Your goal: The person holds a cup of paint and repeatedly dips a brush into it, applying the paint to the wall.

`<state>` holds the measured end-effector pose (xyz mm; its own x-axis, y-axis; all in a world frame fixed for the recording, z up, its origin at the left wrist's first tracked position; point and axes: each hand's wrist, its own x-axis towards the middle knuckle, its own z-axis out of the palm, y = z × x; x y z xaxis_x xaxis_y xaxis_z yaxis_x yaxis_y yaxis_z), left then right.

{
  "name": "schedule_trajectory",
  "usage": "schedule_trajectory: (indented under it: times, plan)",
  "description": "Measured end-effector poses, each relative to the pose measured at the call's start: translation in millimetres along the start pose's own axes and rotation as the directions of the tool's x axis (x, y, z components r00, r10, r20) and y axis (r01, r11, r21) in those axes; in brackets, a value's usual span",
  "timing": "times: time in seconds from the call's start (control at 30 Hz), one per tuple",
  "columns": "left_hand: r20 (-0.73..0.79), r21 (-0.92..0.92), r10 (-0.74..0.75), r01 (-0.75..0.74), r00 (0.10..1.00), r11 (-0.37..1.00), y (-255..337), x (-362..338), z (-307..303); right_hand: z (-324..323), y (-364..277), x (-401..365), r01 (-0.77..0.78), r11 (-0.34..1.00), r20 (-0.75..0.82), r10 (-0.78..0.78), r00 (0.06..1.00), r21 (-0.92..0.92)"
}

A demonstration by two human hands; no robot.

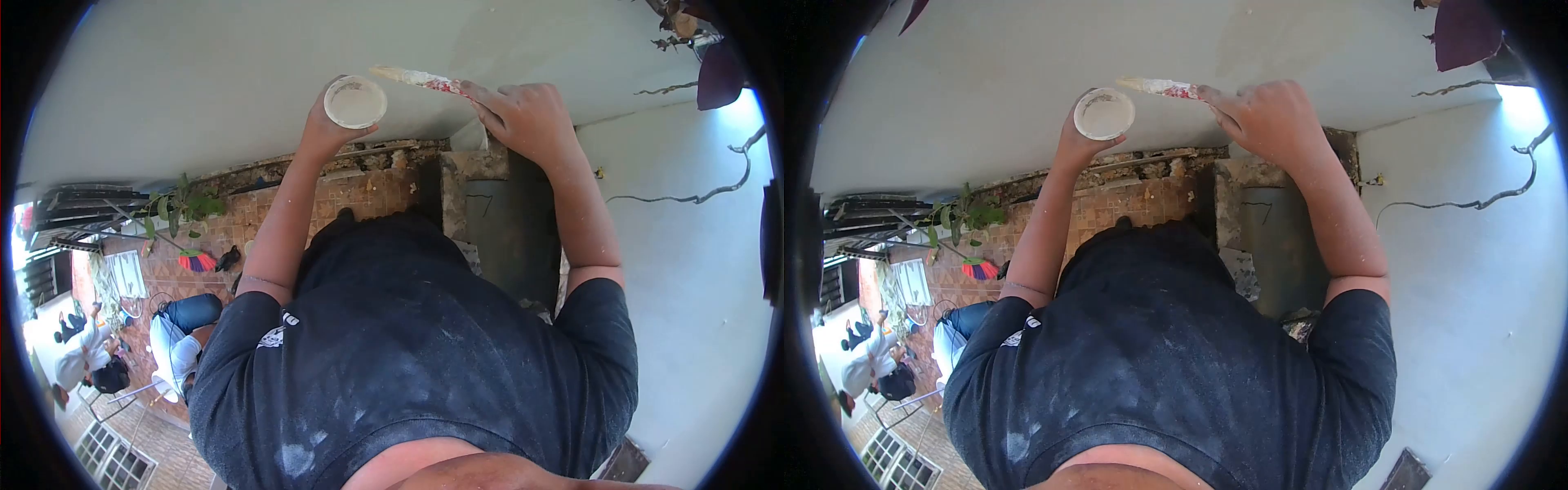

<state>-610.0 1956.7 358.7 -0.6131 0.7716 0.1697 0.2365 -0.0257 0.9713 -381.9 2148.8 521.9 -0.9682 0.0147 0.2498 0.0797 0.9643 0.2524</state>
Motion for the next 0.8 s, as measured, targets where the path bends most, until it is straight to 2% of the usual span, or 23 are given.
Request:
schedule_trajectory:
  times: [0.03,0.13,0.23,0.43,0.53,0.63,0.73,0.8]
  plan:
    - [0.008,-0.007,0.007,-0.007,1.000,1.000,0,1,0,-8,-3,6,0.032,0.996,0.050,-0.028,0.998,-0.084]
    - [0.025,-0.027,0.027,-0.026,0.999,0.999,-2,6,1,-23,-15,23,0.084,0.981,0.150,-0.059,0.987,-0.173]
    - [0.004,-0.061,0.048,-0.048,0.999,0.997,-3,9,3,-32,-26,35,0.095,0.963,0.282,-0.021,0.959,-0.251]
    - [-0.004,-0.112,0.089,-0.089,0.996,0.990,1,18,0,-52,-35,44,-0.027,0.992,0.298,0.064,0.952,-0.127]
    - [0.025,-0.144,0.103,-0.099,0.994,0.985,1,25,-7,-48,-32,47,-0.081,0.995,0.302,0.094,0.949,-0.053]
    - [0.062,-0.174,0.113,-0.101,0.992,0.979,-8,29,-11,-35,-18,48,-0.160,0.978,0.321,0.110,0.941,0.134]
    - [0.100,-0.180,0.103,-0.084,0.990,0.980,-9,32,-18,-19,0,48,-0.268,0.889,0.397,0.109,0.911,0.370]
    - [0.120,-0.195,0.094,-0.070,0.988,0.978,-13,33,-24,-3,11,42,-0.284,0.785,0.344,0.096,0.934,0.551]
